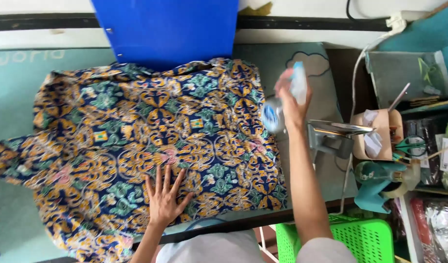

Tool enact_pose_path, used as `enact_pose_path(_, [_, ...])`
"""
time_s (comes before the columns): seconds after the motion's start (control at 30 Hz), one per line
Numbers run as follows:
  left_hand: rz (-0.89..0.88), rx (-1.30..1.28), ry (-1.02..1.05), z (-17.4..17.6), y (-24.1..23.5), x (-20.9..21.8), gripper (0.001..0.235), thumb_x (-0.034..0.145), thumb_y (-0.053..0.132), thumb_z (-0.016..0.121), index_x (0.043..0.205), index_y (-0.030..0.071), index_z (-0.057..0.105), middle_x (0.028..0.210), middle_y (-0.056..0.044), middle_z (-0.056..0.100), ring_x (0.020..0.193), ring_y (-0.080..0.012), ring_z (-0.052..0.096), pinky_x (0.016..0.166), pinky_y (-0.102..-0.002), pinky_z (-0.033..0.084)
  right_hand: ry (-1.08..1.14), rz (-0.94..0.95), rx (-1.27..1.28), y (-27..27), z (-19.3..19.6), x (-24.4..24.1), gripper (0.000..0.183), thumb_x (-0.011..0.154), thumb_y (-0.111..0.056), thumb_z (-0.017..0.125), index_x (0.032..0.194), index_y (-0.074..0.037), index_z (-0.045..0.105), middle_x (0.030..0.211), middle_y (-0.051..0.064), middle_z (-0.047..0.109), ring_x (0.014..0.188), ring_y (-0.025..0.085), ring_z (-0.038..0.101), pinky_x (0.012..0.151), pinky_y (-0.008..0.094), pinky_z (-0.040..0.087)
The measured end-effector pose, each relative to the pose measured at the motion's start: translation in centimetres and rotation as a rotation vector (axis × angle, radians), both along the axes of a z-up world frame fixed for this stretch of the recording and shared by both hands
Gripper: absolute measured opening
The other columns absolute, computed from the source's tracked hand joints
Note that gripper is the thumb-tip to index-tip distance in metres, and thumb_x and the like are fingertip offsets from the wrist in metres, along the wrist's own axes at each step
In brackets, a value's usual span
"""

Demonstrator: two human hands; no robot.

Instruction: The person irons a patterned shirt on a table, using a spray bottle to moisten the fabric before smoothing it with an iron. They adjust the shirt's position multiple times to iron different sections, including the sleeves and body.

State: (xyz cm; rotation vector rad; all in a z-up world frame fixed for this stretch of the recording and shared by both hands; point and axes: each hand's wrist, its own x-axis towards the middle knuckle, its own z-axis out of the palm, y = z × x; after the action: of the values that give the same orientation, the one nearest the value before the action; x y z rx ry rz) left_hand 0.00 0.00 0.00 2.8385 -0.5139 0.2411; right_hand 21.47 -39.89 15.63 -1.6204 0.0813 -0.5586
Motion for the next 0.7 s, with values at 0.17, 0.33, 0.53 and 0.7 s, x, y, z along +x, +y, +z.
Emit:
enact_pose_path(0.17, [0.064,-0.015,0.025,-0.9,2.6,-3.1,0.073,0.104,0.061,0.043,0.169,0.030,0.029,0.176,-0.010,0.026,0.164,-0.0346,0.017,0.126,-0.066,0.016,0.526,-0.026,0.017,5.9,-3.0,-5.4,0.007,0.087,-0.017,0.071,0.086,-0.010,0.069,0.067,0.001,0.063,0.042,0.012,0.055,0.039,0.026,0.042])
enact_pose_path(0.33, [0.414,0.054,0.037,-2.3,11.0,-7.6,0.066,0.104,0.058,0.042,0.162,0.027,0.046,0.170,-0.014,0.041,0.164,-0.0377,0.023,0.124,-0.074,0.015,0.734,0.104,-0.138,14.6,-3.3,-9.2,0.032,0.094,-0.026,0.076,0.070,-0.007,0.069,0.054,0.004,0.063,0.040,0.016,0.059,0.047,0.030,0.050])
enact_pose_path(0.53, [0.675,-0.022,0.171,-2.3,22.0,-11.4,0.071,0.109,0.056,0.035,0.173,0.026,0.020,0.173,-0.027,0.025,0.167,-0.0374,0.007,0.122,-0.077,0.004,0.500,0.303,-0.186,27.1,-3.3,-9.6,0.038,0.088,-0.040,0.088,0.087,-0.005,0.074,0.068,0.009,0.071,0.048,0.015,0.069,0.045,0.027,0.054])
enact_pose_path(0.7, [0.574,-0.401,0.276,-3.8,26.7,-12.0,0.067,0.114,0.042,0.039,0.172,0.018,0.017,0.178,-0.009,0.018,0.164,-0.0244,0.011,0.127,-0.061,-0.004,0.615,0.516,-0.318,37.0,0.1,-15.9,0.040,0.085,-0.040,0.077,0.057,-0.014,0.066,0.044,0.005,0.061,0.040,0.019,0.062,0.054,0.029,0.048])
